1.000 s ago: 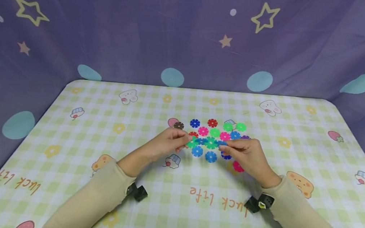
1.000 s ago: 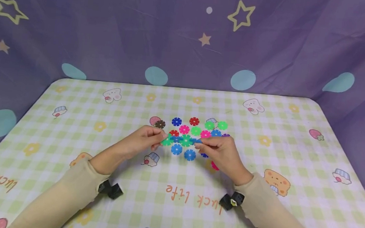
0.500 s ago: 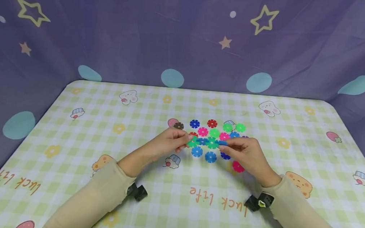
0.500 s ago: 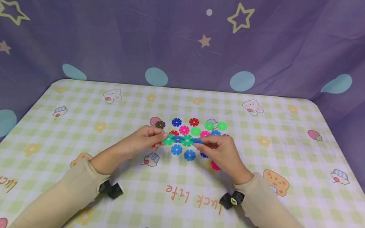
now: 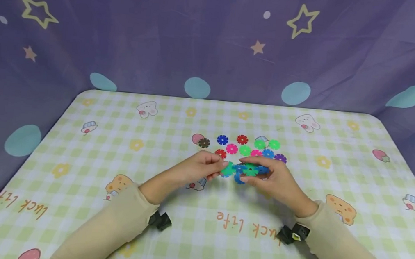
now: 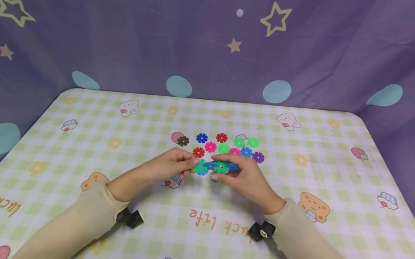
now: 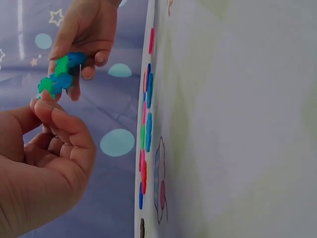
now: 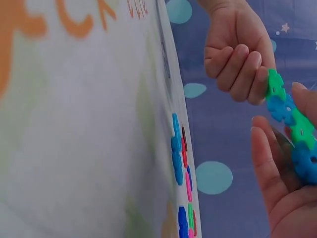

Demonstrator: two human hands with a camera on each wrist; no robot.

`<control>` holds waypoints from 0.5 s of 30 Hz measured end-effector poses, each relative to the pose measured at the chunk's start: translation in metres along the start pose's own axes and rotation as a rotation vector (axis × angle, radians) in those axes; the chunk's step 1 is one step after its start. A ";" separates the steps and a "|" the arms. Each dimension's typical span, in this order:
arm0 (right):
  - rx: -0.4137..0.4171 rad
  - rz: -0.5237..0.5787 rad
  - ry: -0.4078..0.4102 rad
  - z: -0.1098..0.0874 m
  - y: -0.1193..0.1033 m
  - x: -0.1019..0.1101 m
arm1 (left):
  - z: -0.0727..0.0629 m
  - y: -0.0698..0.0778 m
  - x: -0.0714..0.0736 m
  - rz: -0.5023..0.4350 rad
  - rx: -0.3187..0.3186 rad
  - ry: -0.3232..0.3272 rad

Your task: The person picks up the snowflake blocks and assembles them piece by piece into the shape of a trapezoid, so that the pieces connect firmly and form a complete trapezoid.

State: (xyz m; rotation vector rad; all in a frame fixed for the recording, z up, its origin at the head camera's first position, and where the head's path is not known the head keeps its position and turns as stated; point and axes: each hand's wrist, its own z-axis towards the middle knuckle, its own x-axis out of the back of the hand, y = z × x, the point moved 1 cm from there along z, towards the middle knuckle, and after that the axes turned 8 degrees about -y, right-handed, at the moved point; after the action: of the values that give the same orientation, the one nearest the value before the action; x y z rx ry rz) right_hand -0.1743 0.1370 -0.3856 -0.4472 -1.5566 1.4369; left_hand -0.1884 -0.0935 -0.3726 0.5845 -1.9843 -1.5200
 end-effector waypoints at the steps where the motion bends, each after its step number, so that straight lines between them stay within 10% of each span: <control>1: -0.005 -0.018 0.001 0.000 -0.001 0.000 | 0.000 0.000 -0.001 0.003 0.002 -0.008; 9: -0.017 -0.017 0.038 -0.002 -0.004 0.001 | 0.003 -0.001 0.003 -0.048 0.062 0.033; 15: -0.030 0.003 0.081 -0.002 -0.002 0.004 | 0.001 -0.010 0.037 -0.006 0.110 0.207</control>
State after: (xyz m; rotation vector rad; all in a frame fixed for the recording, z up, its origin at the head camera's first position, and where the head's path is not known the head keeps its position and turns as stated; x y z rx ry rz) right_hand -0.1744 0.1408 -0.3820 -0.5195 -1.5145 1.3827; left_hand -0.2169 -0.1194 -0.3756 0.7621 -1.9158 -1.3029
